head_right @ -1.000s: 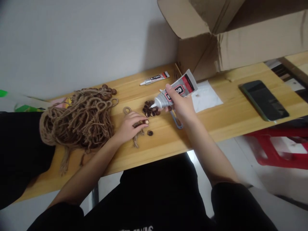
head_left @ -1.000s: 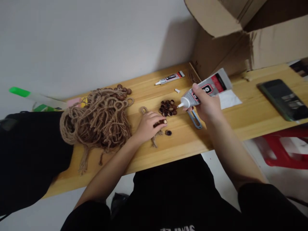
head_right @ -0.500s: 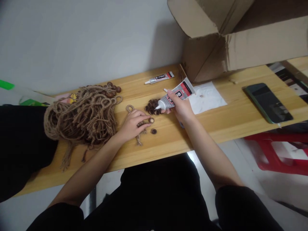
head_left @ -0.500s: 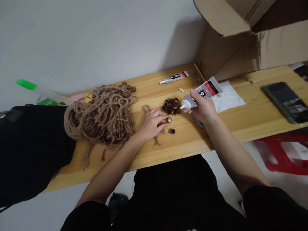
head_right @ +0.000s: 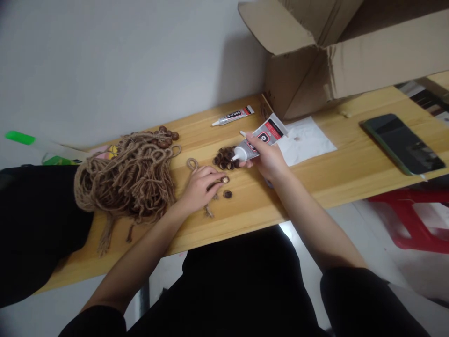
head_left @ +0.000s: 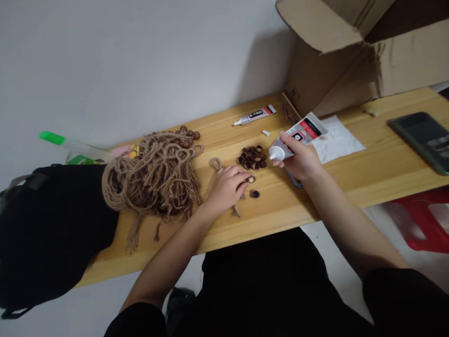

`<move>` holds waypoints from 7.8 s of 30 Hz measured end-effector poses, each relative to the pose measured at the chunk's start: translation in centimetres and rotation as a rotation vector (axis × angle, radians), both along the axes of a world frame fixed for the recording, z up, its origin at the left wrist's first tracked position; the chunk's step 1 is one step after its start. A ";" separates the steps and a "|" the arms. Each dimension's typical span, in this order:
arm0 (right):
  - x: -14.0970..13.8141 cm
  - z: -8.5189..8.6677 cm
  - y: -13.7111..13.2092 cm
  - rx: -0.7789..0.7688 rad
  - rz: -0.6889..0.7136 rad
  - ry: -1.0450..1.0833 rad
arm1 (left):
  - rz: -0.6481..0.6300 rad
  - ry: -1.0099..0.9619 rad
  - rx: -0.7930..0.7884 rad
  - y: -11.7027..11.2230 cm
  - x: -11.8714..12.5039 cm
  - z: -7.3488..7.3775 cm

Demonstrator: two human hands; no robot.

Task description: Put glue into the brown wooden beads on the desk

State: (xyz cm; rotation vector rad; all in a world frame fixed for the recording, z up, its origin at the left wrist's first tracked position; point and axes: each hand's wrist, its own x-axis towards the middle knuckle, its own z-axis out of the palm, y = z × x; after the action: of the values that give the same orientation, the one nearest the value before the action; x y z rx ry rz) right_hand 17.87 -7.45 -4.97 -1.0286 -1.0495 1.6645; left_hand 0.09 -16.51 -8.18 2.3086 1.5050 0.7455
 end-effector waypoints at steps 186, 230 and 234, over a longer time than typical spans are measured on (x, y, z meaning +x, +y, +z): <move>1.2 0.4 0.5 -0.134 -0.051 0.069 | 0.052 0.157 0.088 0.2 1.7 0.7; 0.9 0.4 0.4 -0.109 -0.051 0.024 | 0.107 0.129 0.041 0.2 0.5 0.6; 0.9 0.3 0.4 -0.091 -0.038 0.004 | 0.112 0.119 0.017 0.0 0.5 0.6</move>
State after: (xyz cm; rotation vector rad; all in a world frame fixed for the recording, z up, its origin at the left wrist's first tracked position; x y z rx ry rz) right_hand 18.76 -7.07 -4.70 -1.0970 -0.9533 1.6962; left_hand 0.59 -16.47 -7.61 2.3339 1.6981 0.6609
